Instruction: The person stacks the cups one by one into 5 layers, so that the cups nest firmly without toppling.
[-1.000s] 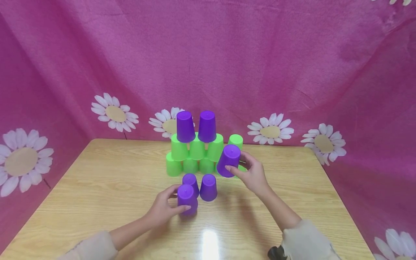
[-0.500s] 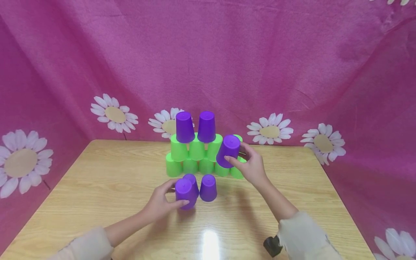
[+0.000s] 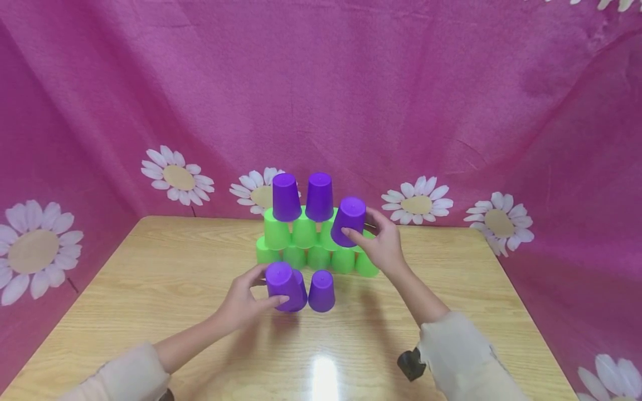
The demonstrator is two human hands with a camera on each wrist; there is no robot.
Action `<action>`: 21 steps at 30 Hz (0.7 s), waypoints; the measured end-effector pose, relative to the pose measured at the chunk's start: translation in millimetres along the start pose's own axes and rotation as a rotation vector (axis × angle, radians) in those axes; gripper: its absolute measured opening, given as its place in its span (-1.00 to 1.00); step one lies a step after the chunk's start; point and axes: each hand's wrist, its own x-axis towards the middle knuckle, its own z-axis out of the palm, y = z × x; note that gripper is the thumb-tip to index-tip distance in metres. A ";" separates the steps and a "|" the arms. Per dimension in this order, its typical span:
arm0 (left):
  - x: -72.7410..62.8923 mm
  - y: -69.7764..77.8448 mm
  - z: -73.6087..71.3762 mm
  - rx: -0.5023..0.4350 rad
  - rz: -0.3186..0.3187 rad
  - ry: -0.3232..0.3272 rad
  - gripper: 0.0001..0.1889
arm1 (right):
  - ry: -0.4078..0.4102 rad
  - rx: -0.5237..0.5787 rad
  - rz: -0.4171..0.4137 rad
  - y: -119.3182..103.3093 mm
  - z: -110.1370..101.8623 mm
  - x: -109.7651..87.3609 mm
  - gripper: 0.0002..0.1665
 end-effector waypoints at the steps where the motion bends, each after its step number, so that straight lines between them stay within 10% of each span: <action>1: 0.8 1.2 -0.9 -0.006 -0.007 0.008 -0.42 | 0.000 -0.006 0.000 -0.1 0.0 1.4 -0.48; 21: 19.6 21.2 -22.2 -0.027 0.036 0.131 -0.43 | 0.066 -0.084 0.110 7.8 -1.4 27.9 -0.40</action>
